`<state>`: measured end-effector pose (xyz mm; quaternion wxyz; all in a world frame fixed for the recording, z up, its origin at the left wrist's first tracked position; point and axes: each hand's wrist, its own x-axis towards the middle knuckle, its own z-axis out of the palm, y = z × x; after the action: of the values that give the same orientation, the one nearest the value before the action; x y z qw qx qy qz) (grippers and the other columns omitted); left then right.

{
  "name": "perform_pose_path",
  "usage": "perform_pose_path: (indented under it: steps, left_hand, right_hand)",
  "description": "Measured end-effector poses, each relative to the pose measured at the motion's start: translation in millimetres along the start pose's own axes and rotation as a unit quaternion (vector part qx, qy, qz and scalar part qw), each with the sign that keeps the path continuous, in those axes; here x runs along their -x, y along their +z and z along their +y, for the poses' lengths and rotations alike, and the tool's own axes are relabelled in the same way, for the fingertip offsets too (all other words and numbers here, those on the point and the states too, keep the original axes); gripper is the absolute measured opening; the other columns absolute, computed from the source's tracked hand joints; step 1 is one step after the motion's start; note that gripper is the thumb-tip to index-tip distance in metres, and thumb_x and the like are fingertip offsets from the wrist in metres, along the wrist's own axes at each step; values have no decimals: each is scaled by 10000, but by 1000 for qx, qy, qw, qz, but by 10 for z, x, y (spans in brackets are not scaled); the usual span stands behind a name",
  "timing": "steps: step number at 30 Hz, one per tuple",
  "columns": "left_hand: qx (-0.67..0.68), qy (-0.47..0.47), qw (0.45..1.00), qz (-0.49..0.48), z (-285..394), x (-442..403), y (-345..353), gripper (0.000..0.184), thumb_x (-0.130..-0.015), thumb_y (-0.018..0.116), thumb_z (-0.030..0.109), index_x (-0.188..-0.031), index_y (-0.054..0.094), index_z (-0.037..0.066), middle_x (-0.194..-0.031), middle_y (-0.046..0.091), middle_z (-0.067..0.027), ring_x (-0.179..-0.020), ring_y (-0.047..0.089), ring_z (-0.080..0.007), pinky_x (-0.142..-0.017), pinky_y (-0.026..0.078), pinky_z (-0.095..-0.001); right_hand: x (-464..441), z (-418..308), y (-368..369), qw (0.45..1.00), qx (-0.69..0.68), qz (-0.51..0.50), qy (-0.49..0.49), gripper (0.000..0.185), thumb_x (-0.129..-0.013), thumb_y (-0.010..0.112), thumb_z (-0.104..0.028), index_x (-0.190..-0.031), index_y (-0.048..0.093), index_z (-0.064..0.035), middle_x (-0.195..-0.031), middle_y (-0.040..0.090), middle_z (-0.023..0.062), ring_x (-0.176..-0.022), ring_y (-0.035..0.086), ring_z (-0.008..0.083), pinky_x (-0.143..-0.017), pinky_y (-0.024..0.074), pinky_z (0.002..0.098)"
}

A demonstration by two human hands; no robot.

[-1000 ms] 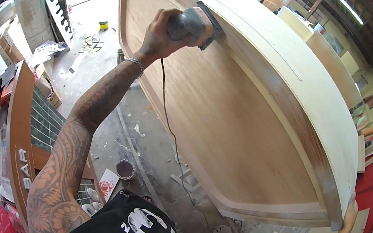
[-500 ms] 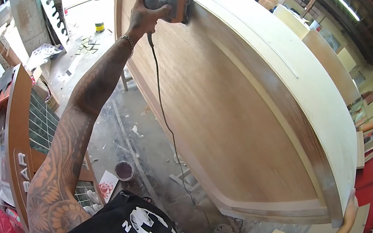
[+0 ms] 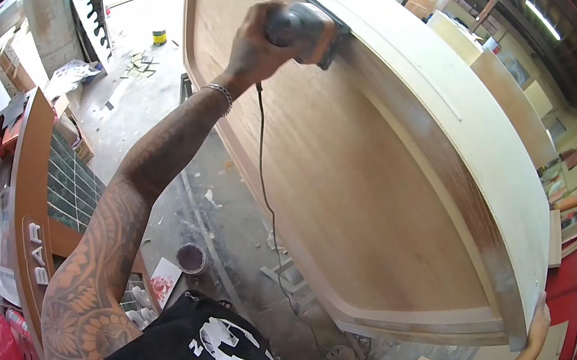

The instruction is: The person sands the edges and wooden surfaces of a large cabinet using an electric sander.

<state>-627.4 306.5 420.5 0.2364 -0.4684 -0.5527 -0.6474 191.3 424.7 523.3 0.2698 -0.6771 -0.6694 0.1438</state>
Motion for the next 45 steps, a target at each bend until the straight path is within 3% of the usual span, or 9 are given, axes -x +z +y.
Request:
perform_pose_path:
  steps: [6, 12, 16, 20, 23, 30, 35, 42, 45]
  left_hand:
    - [6, 49, 998, -47, 165, 196, 11, 749, -657, 943, 251, -1280, 563, 80, -1171, 604, -159, -1028, 657, -325, -884, 569, -422]
    - [3, -7, 999, -31, -212, 146, -40, 754, -656, 945, 232, -1275, 556, 51, -1182, 616, -162, -1057, 659, -287, -886, 568, -403]
    - [17, -19, 999, -29, -483, 13, -99, 734, -670, 935, 303, -1256, 565, 58, -1174, 600, -184, -1026, 668, -337, -869, 583, -431]
    - [-28, 44, 998, -36, -453, 8, -120, 723, -674, 935, 218, -1269, 556, 58, -1159, 632, -150, -1026, 685, -280, -860, 584, -393]
    - [-3, 106, 992, -64, -315, 58, -111, 706, -667, 937, 219, -1261, 570, 113, -1151, 626, -151, -1029, 683, -339, -861, 586, -422]
    - [-34, 95, 993, -57, -458, -39, -150, 710, -669, 938, 220, -1262, 566, 106, -1159, 623, -145, -1026, 684, -334, -858, 589, -424]
    - [-8, 165, 983, -82, -390, -54, -129, 702, -672, 921, 247, -1268, 575, 113, -1159, 620, -159, -1025, 683, -361, -820, 602, -451]
    - [-26, 128, 989, -70, -623, -84, -168, 718, -662, 937, 236, -1265, 578, 85, -1161, 617, -157, -1021, 686, -338, -846, 594, -433]
    - [-8, 54, 998, -44, -868, -171, -173, 723, -677, 936, 239, -1273, 569, 56, -1170, 646, -163, -1008, 693, -289, -854, 591, -406]
  right_hand:
    - [-90, 185, -15, 999, 6, 28, -21, 909, -985, 476, -713, -1396, 564, 93, -1338, 638, 191, -1237, 581, 258, -1092, 399, 381]
    - [-90, 147, -35, 1000, 3, 9, -8, 831, -1014, 498, -643, -1419, 546, 81, -1393, 612, 190, -1297, 553, 263, -1118, 378, 375]
    - [-49, 92, -21, 999, 34, 26, -3, 828, -1014, 499, -641, -1421, 546, 78, -1393, 613, 190, -1293, 554, 265, -1116, 378, 376]
    - [-11, 19, -2, 1000, 21, 13, -2, 833, -1013, 497, -645, -1426, 541, 77, -1400, 609, 193, -1295, 554, 269, -1118, 376, 376]
    - [5, 16, 27, 1000, 11, 16, -3, 840, -1012, 491, -650, -1427, 539, 79, -1402, 607, 195, -1299, 553, 270, -1121, 375, 376]
    - [-76, 167, -53, 1000, 24, 17, -5, 852, -1009, 491, -658, -1426, 536, 84, -1407, 606, 195, -1310, 549, 270, -1132, 365, 371]
    - [22, 36, 12, 999, 22, 38, 0, 823, -1013, 508, -634, -1410, 550, 86, -1406, 607, 194, -1314, 545, 269, -1128, 368, 365]
    - [-36, 126, -6, 999, 14, 36, -20, 748, -1042, 497, -580, -1386, 575, 79, -1340, 636, 182, -1246, 571, 264, -1093, 387, 362]
    - [15, 66, 13, 999, 14, 34, -12, 726, -1049, 492, -569, -1370, 590, 74, -1319, 641, 183, -1224, 576, 260, -1082, 391, 359]
